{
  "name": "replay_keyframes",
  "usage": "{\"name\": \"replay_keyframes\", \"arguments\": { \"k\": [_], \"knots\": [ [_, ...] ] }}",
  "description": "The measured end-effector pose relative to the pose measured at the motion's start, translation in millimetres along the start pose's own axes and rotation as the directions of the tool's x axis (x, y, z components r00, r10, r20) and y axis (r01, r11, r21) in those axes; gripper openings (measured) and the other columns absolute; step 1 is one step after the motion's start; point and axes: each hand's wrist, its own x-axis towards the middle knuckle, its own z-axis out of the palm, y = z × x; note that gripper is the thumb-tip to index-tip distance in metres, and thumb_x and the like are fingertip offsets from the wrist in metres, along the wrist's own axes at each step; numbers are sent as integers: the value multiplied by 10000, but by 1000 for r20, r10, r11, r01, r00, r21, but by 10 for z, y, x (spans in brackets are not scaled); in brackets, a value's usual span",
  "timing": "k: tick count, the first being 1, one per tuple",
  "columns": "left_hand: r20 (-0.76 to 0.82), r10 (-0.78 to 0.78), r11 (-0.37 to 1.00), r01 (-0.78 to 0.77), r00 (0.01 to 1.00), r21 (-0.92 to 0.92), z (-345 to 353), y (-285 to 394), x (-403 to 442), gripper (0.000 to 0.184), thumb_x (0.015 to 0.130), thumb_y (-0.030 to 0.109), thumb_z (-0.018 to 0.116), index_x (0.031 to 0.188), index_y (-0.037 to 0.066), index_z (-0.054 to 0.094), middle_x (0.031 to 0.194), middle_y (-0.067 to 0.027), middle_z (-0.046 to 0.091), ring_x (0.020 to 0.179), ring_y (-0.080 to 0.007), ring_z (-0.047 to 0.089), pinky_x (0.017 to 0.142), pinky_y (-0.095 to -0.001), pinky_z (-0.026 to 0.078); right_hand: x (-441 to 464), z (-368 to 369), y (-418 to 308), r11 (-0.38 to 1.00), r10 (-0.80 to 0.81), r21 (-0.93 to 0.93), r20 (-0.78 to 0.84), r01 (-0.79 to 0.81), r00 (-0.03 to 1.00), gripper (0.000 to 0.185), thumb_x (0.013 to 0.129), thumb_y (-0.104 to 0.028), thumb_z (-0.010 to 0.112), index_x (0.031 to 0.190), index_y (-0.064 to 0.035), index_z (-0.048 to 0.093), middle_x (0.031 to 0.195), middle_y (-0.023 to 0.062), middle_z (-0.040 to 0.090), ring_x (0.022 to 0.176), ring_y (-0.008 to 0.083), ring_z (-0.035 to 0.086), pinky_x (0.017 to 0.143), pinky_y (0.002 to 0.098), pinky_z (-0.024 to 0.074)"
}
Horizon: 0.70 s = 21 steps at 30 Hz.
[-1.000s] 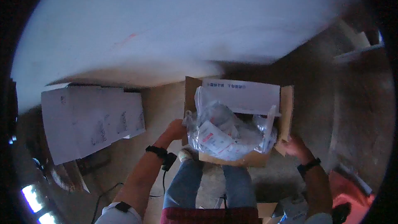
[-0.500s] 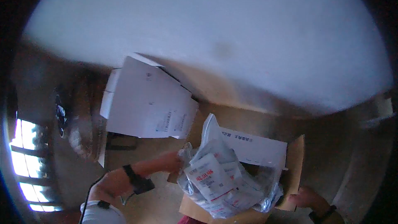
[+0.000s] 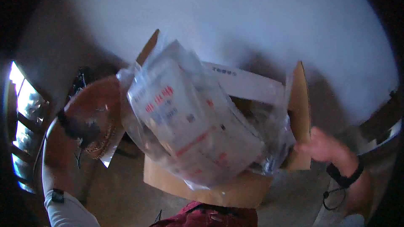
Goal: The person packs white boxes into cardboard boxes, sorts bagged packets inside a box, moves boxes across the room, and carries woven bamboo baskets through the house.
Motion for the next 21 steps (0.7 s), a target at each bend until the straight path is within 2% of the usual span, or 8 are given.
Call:
{"name": "replay_keyframes", "arguments": {
  "k": [4, 6, 8, 13, 16, 17, 19, 21],
  "knots": [
    [-278, -292, 907, 173, 915, -384, -409, -604, -75, 137, 748, 251, 627, 722, 117, 641, 712, 7, 593, 637, -131, 510, 593, -288, 436, 309, 16, -697, 997, 64, 46, -69, -61, 996, 284, 747, -171, 637, 976, -14, 573, 777, 57, 605, 660, 121, 556, 575, 294, 455],
    [-356, -388, 835, 161, 850, -525, -563, -988, 76, 139, 751, 251, 627, 726, 116, 642, 707, 14, 587, 630, -125, 500, 588, -283, 431, 759, 111, -1045, 939, 119, 332, -86, -84, 989, 211, 743, -165, 637, 895, -22, 606, 713, 35, 585, 609, 108, 533, 508, 293, 434],
    [-385, -466, 761, 139, 797, -634, -605, -1054, 302, 140, 754, 251, 626, 729, 114, 642, 702, 22, 582, 624, -118, 490, 583, -277, 426, 981, 76, -931, 888, 23, 456, 98, -66, 995, 210, 738, -185, 643, 865, -24, 598, 674, 23, 566, 560, 108, 516, 429, 290, 409],
    [75, -729, 623, 705, 681, -340, -325, -1059, 625, 146, 769, 249, 620, 774, 107, 651, 695, 43, 560, 610, -103, 457, 565, -263, 409, 1065, 118, -1271, 926, 22, 372, 121, -66, 992, 230, 738, -223, 622, 707, 4, 607, 588, 76, 564, 470, 114, 522, 390, 278, 381],
    [-235, -528, 566, 133, 816, -814, -327, -1646, 345, 179, 791, 228, 580, 879, 84, 641, 806, 25, 596, 713, -101, 514, 690, -255, 416, 1144, 86, -1586, 920, 3, 388, 127, -53, 992, 258, 747, -234, 603, 642, 0, 570, 543, 48, 537, 460, 122, 524, 406, 284, 393],
    [-235, -540, 566, 142, 808, -812, -324, -1808, 286, 179, 791, 228, 580, 879, 84, 641, 806, 25, 596, 713, -101, 514, 690, -255, 416, 1093, 91, -1637, 934, -68, 358, 156, 8, 985, 274, 749, -241, 598, 626, 0, 553, 534, 36, 524, 461, 131, 532, 414, 287, 399],
    [-103, -587, 211, 29, 803, -977, -314, -2049, 315, 182, 776, 185, 589, 919, 83, 640, 866, 19, 602, 786, -90, 525, 752, -247, 405, 1109, 78, -1547, 921, -101, 390, 185, 22, 978, 246, 773, -219, 569, 643, -11, 548, 522, 47, 533, 465, 176, 556, 437, 304, 419],
    [-280, -660, 295, -103, 697, -950, -426, -1669, 375, 222, 774, 172, 585, 973, 83, 630, 903, 22, 598, 812, -76, 512, 760, -248, 409, 1152, 107, -1470, 896, -402, 253, 110, 366, 909, 200, 781, -183, 533, 649, -33, 535, 514, 81, 519, 456, 224, 543, 439, 331, 417]
  ]
}}
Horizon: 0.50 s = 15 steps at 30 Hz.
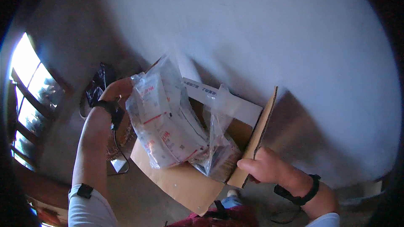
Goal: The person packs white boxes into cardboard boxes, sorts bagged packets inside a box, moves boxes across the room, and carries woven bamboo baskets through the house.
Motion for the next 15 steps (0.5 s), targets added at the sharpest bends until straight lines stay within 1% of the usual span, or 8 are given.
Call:
{"name": "replay_keyframes", "arguments": {
  "k": [1, 2, 3, 4, 6, 10, 12, 15],
  "knots": [
    [200, -24, 880, -74, 979, 470, 77, -44, 177, 224, 778, 206, 589, 955, 73, 622, 893, 3, 610, 796, -116, 523, 744, -282, 427, 15, 20, 59, 989, -139, -59, -7, 138, 990, 179, 783, -168, 516, 655, -43, 527, 518, 104, 513, 454, 247, 535, 440, 346, 417],
    [355, -152, 562, -214, 923, 799, 145, -50, 248, 236, 782, 240, 593, 937, 63, 614, 883, -16, 621, 779, -157, 534, 727, -316, 444, 34, 42, 91, 956, -272, -117, -13, 269, 962, 160, 784, -152, 498, 661, -53, 518, 522, 128, 507, 452, 271, 527, 441, 361, 416],
    [359, -153, 564, -216, 921, 797, 98, -141, 236, 236, 782, 240, 593, 937, 63, 614, 883, -16, 621, 779, -157, 534, 727, -316, 444, 40, 30, 54, 959, -211, -178, 65, 219, 975, 156, 781, -154, 494, 664, -52, 505, 533, 146, 498, 460, 283, 524, 442, 375, 412],
    [443, 12, 726, -313, 896, 613, 24, -236, 182, 254, 788, 235, 588, 975, 64, 605, 917, -35, 623, 795, -162, 536, 754, -316, 443, 30, 67, -10, 955, -139, -246, 133, 168, 981, 152, 778, -156, 490, 668, -51, 491, 544, 165, 490, 468, 295, 521, 443, 389, 407],
    [505, 201, 824, -423, 839, 376, -53, -248, 230, 274, 795, 229, 583, 1013, 64, 596, 952, -53, 626, 811, -166, 537, 781, -316, 442, 34, 189, -125, 954, -121, -256, 143, 154, 982, 148, 781, -160, 485, 679, -53, 491, 560, 177, 494, 477, 303, 522, 445, 397, 406],
    [524, -21, 864, -249, 851, 438, 136, -297, 636, 248, 846, 150, 508, 1068, 62, 573, 1026, 15, 581, 899, -88, 504, 827, -265, 413, 23, 351, 159, 922, -218, -291, 150, 254, 964, 167, 790, -172, 470, 681, -46, 484, 568, 189, 498, 487, 322, 519, 446, 403, 402],
    [561, -105, 867, -201, 821, 457, 93, -486, 829, 246, 859, 130, 489, 1082, 61, 568, 1045, 32, 570, 921, -68, 496, 838, -253, 406, -40, 484, 181, 934, -176, -300, 91, 195, 980, 178, 791, -169, 467, 673, -37, 482, 565, 192, 496, 485, 326, 516, 451, 408, 402],
    [523, -116, 505, -403, 844, 763, 221, -515, 1176, 259, 864, 137, 476, 1099, 55, 546, 1052, 29, 563, 918, -104, 503, 839, -271, 411, -56, 470, 53, 959, -84, -275, -25, 74, 996, 200, 787, -159, 464, 648, -15, 474, 561, 197, 491, 478, 341, 503, 456, 416, 400]
  ]
}}
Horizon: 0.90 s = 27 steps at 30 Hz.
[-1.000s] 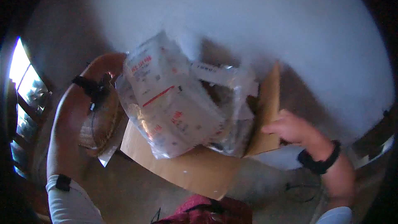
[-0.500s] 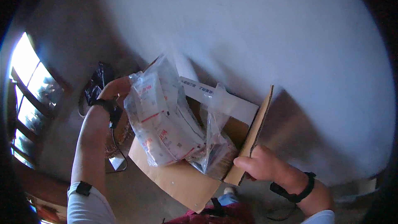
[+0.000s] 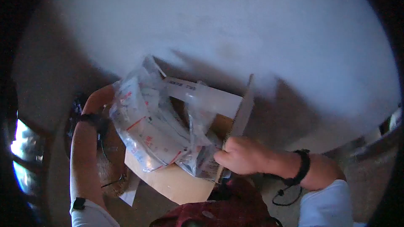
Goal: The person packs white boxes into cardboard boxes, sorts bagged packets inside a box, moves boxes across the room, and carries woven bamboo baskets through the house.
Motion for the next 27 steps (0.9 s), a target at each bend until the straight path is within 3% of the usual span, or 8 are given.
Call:
{"name": "replay_keyframes", "arguments": {
  "k": [3, 5, 7, 15, 19, 21, 22, 27],
  "knots": [
    [34, 94, 994, -96, 995, 51, -211, 293, 24, 274, 842, 112, 480, 1105, 65, 539, 1061, 10, 558, 915, -137, 510, 821, -292, 424, -82, 11, 8, 998, 67, 14, -92, -66, 993, 256, 776, -178, 465, 623, 21, 512, 573, 221, 505, 477, 345, 518, 474, 424, 412],
    [88, 135, 988, -141, 987, 67, -227, 576, -207, 289, 827, 94, 483, 1110, 72, 534, 1066, -2, 555, 913, -159, 514, 808, -305, 433, -144, -144, -73, 930, 349, 153, -76, -335, 934, 337, 780, -236, 511, 627, 64, 510, 490, 170, 398, 440, 123, 413, 434, 375, 360],
    [-144, 98, 897, -150, 985, -417, -168, 887, -643, 324, 810, 126, 515, 1123, 42, 519, 1102, -43, 552, 951, -174, 509, 833, -324, 421, -228, -193, 109, 974, 190, 166, -211, -156, 959, 331, 777, -230, 511, 614, 58, 511, 472, 127, 408, 441, 127, 415, 428, 370, 362],
    [-224, 229, 955, -263, 947, -139, -18, 1491, -1013, 370, 860, 211, 477, 1193, 51, 469, 1125, -74, 530, 1008, -208, 490, 884, -343, 387, -522, -697, -226, 828, 541, 220, -70, -516, 838, 464, 740, -380, 453, 565, 35, 563, 516, 112, 549, 447, 222, 531, 487, 371, 435],
    [-262, 477, 879, -448, 839, 164, 77, 1831, -1282, 397, 885, 254, 458, 1229, 55, 444, 1137, -89, 519, 1036, -224, 480, 909, -353, 371, -792, -569, -158, 876, 482, 216, -379, -431, 790, 594, 765, -507, 404, 583, 30, 581, 550, 159, 563, 522, 270, 565, 574, 413, 446],
    [-205, 91, 831, -188, 975, -524, 135, 1577, -1400, 426, 906, 321, 412, 1246, 65, 428, 1156, -105, 503, 1056, -236, 470, 931, -371, 352, -984, -411, -7, 896, 439, 212, -550, -389, 711, 648, 775, -563, 387, 590, 25, 587, 572, 173, 570, 558, 281, 576, 603, 424, 446],
    [-103, -271, 375, 6, 957, -927, 123, 1276, -1403, 453, 921, 377, 371, 1255, 74, 418, 1172, -117, 490, 1069, -243, 463, 947, -387, 337, -1102, -342, 72, 898, 435, 331, -579, -289, 689, 701, 774, -614, 367, 595, 28, 583, 604, 182, 575, 584, 294, 576, 619, 428, 444],
    [67, -250, 189, 117, 966, -975, 772, 646, -1874, 506, 913, 451, 340, 1246, 80, 425, 1160, -115, 487, 1034, -249, 465, 915, -392, 357, -1457, 24, 286, 733, 517, 676, -485, -72, 705, 683, 789, -649, 402, 683, 0, 585, 666, 104, 596, 534, 229, 534, 543, 345, 452]
  ]
}}
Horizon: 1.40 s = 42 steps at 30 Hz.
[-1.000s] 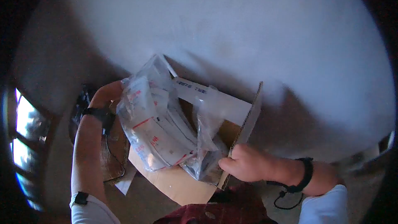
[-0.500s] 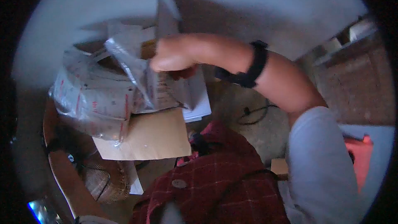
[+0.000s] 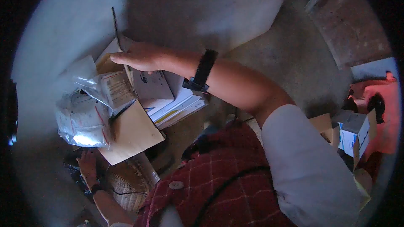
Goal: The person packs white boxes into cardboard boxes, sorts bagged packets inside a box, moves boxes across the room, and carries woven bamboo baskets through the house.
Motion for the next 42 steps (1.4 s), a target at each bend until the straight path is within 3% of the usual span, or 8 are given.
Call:
{"name": "replay_keyframes", "arguments": {
  "k": [7, 16, 20, 25, 37, 40, 41, 42],
  "knots": [
    [43, 118, 589, -105, 992, 802, -112, -921, 197, 442, 912, 377, 356, 1201, 56, 448, 1154, -100, 500, 1048, -224, 482, 910, -359, 381, -601, 384, 158, 935, 114, -320, -135, -152, 984, 662, 751, -591, 533, 984, 28, 554, 812, 128, 604, 727, 241, 577, 646, 357, 456],
    [23, 115, 914, -115, 993, 389, 44, -1225, 588, 443, 914, 302, 330, 1267, 43, 397, 1255, -93, 452, 1141, -236, 442, 940, -360, 370, -68, 1201, 600, 977, 76, 207, -524, 40, 849, 528, 832, -370, 553, 1199, 1, 471, 1184, 93, 496, 1117, 202, 438, 961, 326, 331],
    [356, 39, 954, 72, 934, -292, 483, -984, 46, 450, 917, 332, 344, 1256, 47, 424, 1266, -83, 455, 1128, -219, 457, 920, -335, 378, -91, 1115, 486, 956, 247, 265, -508, -123, 825, 450, 861, -329, 525, 1156, 9, 513, 1193, 89, 508, 1103, 209, 455, 907, 331, 357],
    [423, -107, 941, 229, 900, -248, 278, -945, 174, 428, 912, 323, 384, 1235, 52, 453, 1233, -66, 485, 1117, -182, 459, 924, -297, 360, 123, 1281, 721, 940, -202, -339, -622, -27, 756, 427, 834, -270, 582, 1098, 59, 518, 1119, 119, 559, 1020, 230, 521, 876, 337, 391],
    [399, 365, 915, -246, 842, -319, 172, -1222, -181, 518, 906, 260, 428, 1329, -7, 297, 1330, -100, 382, 1239, -190, 336, 999, -294, 287, -83, 1558, -71, 776, -514, -595, -401, 211, 758, 421, 798, -199, 602, 1150, 2, 487, 1090, 124, 572, 984, 230, 550, 853, 344, 413],
    [388, 612, 498, -717, 689, 488, 286, -1051, -339, 454, 894, 218, 419, 1284, -9, 369, 1276, -111, 438, 1178, -218, 419, 956, -314, 346, -201, 1553, -81, 751, -532, -620, -363, 228, 764, 422, 807, -215, 587, 1155, 0, 481, 1091, 129, 569, 993, 236, 543, 858, 348, 407],
    [290, 444, 896, -426, 848, -126, 343, -1007, -380, 415, 891, 201, 408, 1254, -1, 401, 1239, -115, 466, 1126, -228, 459, 922, -317, 378, -254, 1544, -62, 756, -461, -635, -341, 161, 819, 422, 817, -221, 573, 1161, 2, 474, 1089, 130, 568, 995, 239, 539, 862, 348, 402],
    [366, 206, 722, 112, 908, -683, 370, -1016, -404, 381, 888, 184, 396, 1223, 6, 433, 1201, -119, 493, 1074, -239, 499, 887, -320, 410, -294, 1489, -30, 755, -466, -635, -347, 162, 814, 422, 817, -221, 573, 1161, 2, 474, 1089, 130, 568, 995, 239, 539, 862, 348, 402]
  ]
}}
